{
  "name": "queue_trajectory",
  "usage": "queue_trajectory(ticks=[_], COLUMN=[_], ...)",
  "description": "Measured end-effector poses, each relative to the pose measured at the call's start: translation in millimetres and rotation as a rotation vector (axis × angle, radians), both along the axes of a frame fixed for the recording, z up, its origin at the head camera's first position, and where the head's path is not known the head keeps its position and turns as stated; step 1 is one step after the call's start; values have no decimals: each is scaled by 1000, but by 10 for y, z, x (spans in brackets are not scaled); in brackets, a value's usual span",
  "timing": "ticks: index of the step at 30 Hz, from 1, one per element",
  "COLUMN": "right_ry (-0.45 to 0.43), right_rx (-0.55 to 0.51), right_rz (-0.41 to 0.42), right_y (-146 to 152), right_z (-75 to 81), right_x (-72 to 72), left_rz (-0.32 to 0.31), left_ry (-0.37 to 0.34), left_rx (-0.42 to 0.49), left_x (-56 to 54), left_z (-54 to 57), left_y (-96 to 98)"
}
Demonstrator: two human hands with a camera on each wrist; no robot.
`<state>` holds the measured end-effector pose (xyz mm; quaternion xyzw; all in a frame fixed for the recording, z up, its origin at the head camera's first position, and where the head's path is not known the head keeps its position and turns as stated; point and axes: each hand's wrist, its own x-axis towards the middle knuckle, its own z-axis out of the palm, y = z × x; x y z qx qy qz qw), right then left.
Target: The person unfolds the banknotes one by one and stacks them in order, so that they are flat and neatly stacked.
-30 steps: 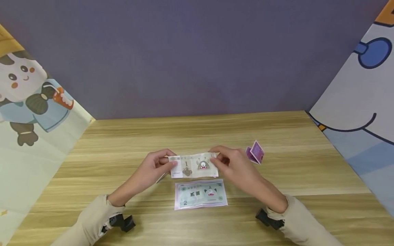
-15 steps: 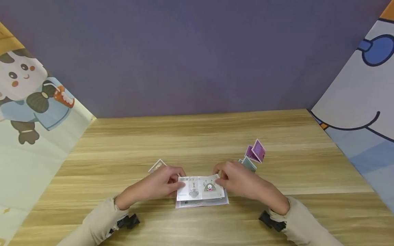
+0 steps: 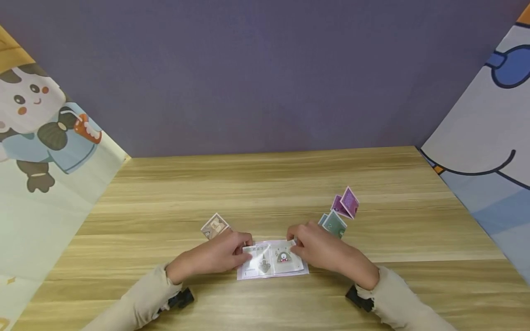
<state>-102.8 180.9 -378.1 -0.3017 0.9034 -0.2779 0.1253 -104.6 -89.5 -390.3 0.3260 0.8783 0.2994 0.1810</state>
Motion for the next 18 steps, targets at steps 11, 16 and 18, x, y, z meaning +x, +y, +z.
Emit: queue_trajectory(ticks=[11,16,18], right_ry=[56,80,92], right_rx=[70,101,99], right_rz=[-15,-20,0], right_y=[-35,-52,-66], right_z=[-44,-31,-27], right_x=[75,109,115], left_rz=[38,29,-5], left_ry=[30,130,243], left_rx=[-28,-99,-136], left_x=[98,124,130], left_z=[-34,-15,-4], left_y=[22,37,54])
